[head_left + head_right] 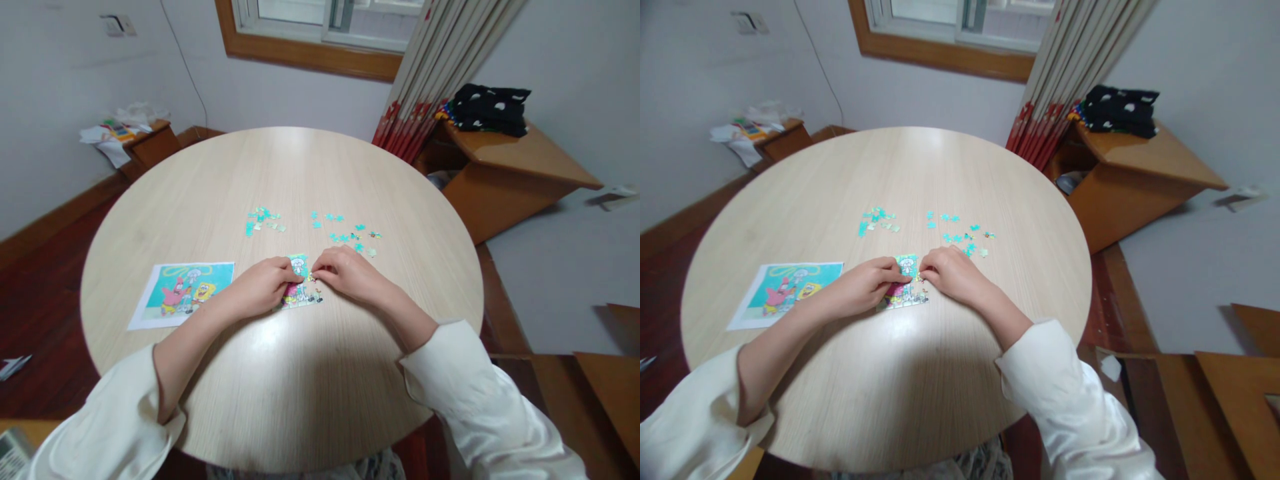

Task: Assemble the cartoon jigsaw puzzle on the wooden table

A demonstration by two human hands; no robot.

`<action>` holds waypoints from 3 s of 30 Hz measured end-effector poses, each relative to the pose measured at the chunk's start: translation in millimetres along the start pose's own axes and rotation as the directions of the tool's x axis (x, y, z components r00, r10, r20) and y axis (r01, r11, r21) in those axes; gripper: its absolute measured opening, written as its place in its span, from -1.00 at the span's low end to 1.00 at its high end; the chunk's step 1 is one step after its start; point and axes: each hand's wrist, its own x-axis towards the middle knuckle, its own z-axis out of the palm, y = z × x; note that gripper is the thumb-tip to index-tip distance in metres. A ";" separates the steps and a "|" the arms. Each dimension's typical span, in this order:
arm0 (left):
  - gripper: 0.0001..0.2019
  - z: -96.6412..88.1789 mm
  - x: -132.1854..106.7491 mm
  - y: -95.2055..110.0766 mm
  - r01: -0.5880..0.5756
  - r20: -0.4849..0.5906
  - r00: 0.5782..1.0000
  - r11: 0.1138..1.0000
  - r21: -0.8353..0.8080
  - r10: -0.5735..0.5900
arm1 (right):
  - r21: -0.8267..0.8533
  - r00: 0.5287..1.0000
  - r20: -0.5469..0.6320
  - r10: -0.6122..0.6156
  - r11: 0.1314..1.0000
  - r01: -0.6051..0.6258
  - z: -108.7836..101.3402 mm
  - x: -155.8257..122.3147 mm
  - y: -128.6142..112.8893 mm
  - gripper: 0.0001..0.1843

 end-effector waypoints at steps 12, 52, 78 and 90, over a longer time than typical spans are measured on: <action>-0.61 -1.7 -1.2 -0.6 -0.002 -0.087 0.996 0.999 -0.040 -0.002 | 0.111 0.956 -0.110 0.272 0.959 -0.261 -42.7 -21.7 41.4 -0.86; -0.65 -0.6 -0.2 -4.1 -0.038 -0.132 0.991 0.999 0.001 0.038 | 0.061 0.971 0.167 0.170 0.981 -0.182 -47.9 -28.3 48.9 -0.80; -0.62 3.0 1.0 -1.2 -0.076 -0.155 0.985 0.997 0.012 0.077 | 0.355 0.979 -0.039 0.199 0.919 -0.173 -13.5 -12.4 26.5 -0.91; -0.58 10.2 0.2 -3.2 -0.093 -0.086 0.991 0.993 0.076 0.099 | 0.263 0.978 0.039 0.204 0.942 -0.207 0.5 -3.9 8.5 -0.89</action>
